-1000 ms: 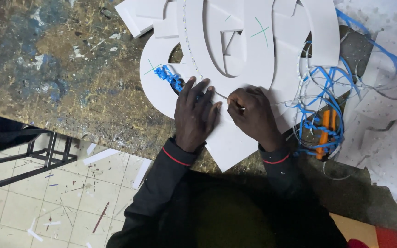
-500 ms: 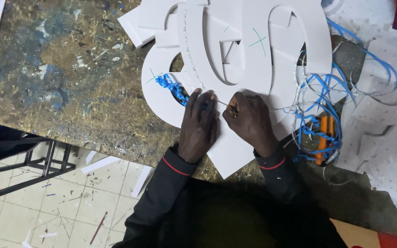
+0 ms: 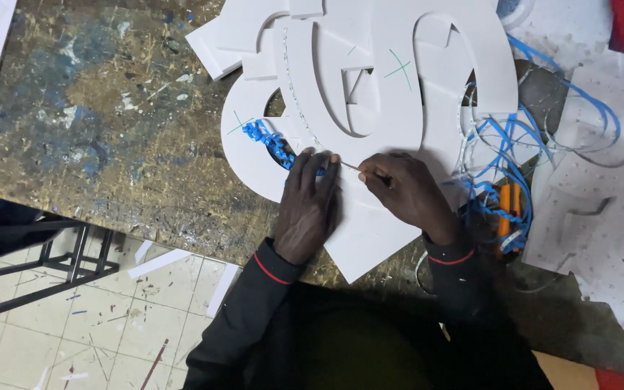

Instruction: Cutting LED strips to length and fitting them into the channels of foam letters for sign fabrication.

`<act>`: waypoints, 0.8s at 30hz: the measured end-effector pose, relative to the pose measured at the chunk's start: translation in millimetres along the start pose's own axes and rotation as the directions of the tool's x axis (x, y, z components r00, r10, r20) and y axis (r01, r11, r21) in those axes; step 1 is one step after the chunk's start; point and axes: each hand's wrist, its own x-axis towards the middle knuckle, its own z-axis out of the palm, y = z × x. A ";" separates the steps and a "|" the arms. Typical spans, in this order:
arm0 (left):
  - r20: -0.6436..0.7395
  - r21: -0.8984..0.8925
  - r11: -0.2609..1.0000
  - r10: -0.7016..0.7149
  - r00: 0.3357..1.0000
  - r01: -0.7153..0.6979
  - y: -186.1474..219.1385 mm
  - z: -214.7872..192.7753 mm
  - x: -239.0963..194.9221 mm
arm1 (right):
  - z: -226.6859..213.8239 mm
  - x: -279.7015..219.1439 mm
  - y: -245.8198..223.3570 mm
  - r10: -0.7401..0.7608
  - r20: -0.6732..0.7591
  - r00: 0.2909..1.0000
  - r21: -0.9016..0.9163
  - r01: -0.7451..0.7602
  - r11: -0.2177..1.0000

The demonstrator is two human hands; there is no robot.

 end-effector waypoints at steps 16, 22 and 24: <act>0.098 0.058 0.998 0.024 0.995 -0.030 7.3 -12.5 1.1 | 8.3 2.9 41.4 0.075 0.075 0.994 0.013 -0.076 0.997; 0.064 0.075 0.997 0.022 0.998 -0.027 14.1 -6.0 4.2 | -2.8 3.5 26.8 0.069 0.078 0.995 -0.007 -0.069 0.998; 0.058 -0.092 0.996 0.018 0.998 -0.012 9.8 -7.2 -2.3 | -13.4 3.2 15.5 0.037 0.042 0.998 -0.052 -0.035 0.998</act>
